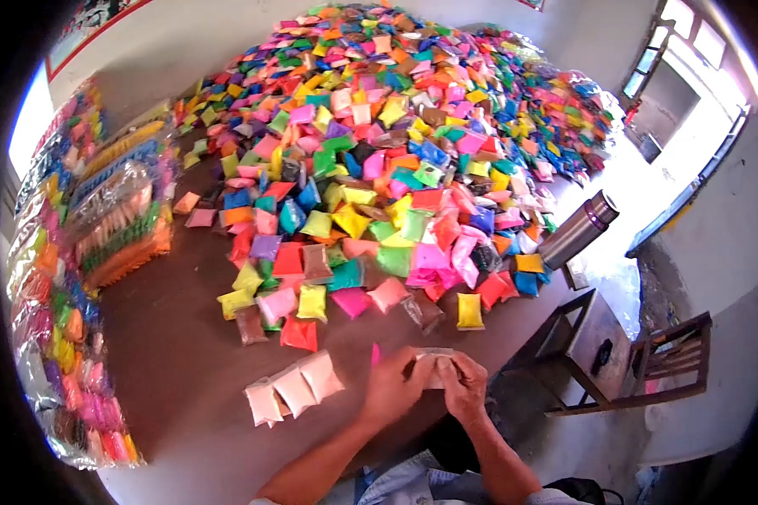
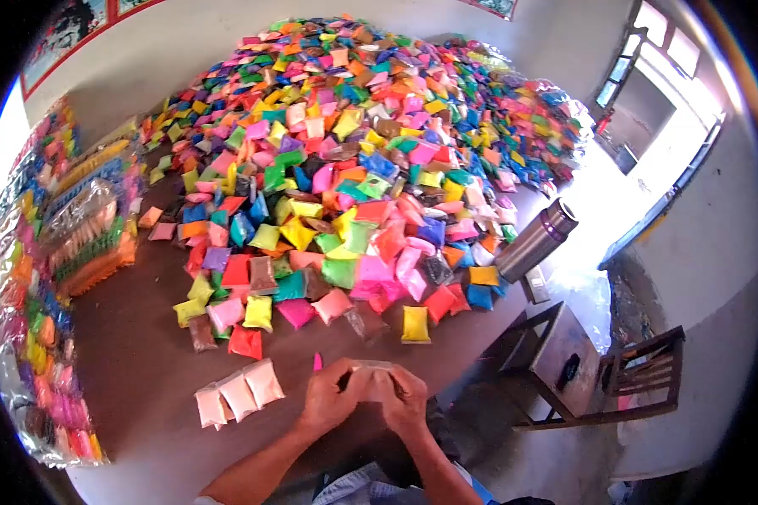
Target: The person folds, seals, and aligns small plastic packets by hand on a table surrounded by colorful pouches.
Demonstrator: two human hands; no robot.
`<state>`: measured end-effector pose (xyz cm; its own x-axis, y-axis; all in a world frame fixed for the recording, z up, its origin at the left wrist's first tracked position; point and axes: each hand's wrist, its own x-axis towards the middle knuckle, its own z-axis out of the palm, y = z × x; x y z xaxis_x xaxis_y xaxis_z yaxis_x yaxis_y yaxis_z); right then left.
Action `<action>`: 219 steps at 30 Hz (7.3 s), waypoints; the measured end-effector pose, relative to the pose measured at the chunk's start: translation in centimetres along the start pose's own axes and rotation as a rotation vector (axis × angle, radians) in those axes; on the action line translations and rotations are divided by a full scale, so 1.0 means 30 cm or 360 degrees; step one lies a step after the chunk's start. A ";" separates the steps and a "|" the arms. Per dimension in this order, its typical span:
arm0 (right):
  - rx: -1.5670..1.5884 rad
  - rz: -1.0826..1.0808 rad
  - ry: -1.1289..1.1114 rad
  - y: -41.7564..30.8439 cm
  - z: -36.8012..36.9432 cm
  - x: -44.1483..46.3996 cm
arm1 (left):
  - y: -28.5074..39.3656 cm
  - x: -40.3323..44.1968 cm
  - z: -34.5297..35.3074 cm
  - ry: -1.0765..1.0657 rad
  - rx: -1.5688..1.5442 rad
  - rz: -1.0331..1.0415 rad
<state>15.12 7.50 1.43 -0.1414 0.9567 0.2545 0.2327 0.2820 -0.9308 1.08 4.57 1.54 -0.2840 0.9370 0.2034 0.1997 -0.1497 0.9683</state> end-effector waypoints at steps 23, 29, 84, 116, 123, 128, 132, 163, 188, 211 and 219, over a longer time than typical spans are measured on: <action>-0.0003 -0.0120 -0.0117 -0.009 -0.023 0.005 | -0.001 0.003 -0.016 -0.0047 0.0029 -0.0032; 0.0011 -0.0028 -0.0140 -0.004 -0.037 0.003 | 0.002 -0.003 -0.005 -0.0090 -0.0127 -0.0117; 0.0012 0.0167 -0.0020 -0.017 -0.024 -0.006 | 0.009 -0.003 -0.015 -0.0266 0.0239 -0.0083; 0.0296 0.0116 0.0038 0.043 -0.008 -0.018 | -0.014 0.000 -0.016 -0.0212 0.0001 -0.0074; 0.0023 0.0028 0.0002 -0.009 -0.030 -0.010 | -0.043 -0.011 -0.009 -0.0207 -0.0196 -0.0226; 0.0064 0.0077 -0.0045 -0.008 -0.026 -0.007 | -0.012 0.005 -0.020 -0.0196 -0.0171 -0.0219; 0.0074 0.0091 -0.0030 0.008 -0.026 -0.012 | -0.010 0.005 -0.015 -0.0204 -0.0108 -0.0256; 0.0096 -0.0093 -0.0032 0.032 -0.020 -0.005 | -0.048 0.003 -0.011 -0.0121 -0.0146 -0.0048; 0.0186 0.0166 0.0054 0.022 -0.012 -0.012 | 0.038 0.002 -0.012 -0.0271 -0.0089 -0.0159; 0.0239 0.0162 -0.0071 0.030 -0.020 -0.003 | 0.026 0.007 -0.028 -0.0364 0.0003 -0.0165; 0.0345 0.0225 -0.0014 0.035 -0.016 -0.007 | 0.041 0.007 -0.017 -0.0355 -0.0069 -0.0202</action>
<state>15.85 7.63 0.51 -0.1310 0.9845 0.1163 0.0391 0.1224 -0.9917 0.78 4.43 2.84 -0.0897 0.9948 0.0475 0.1339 -0.0352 0.9904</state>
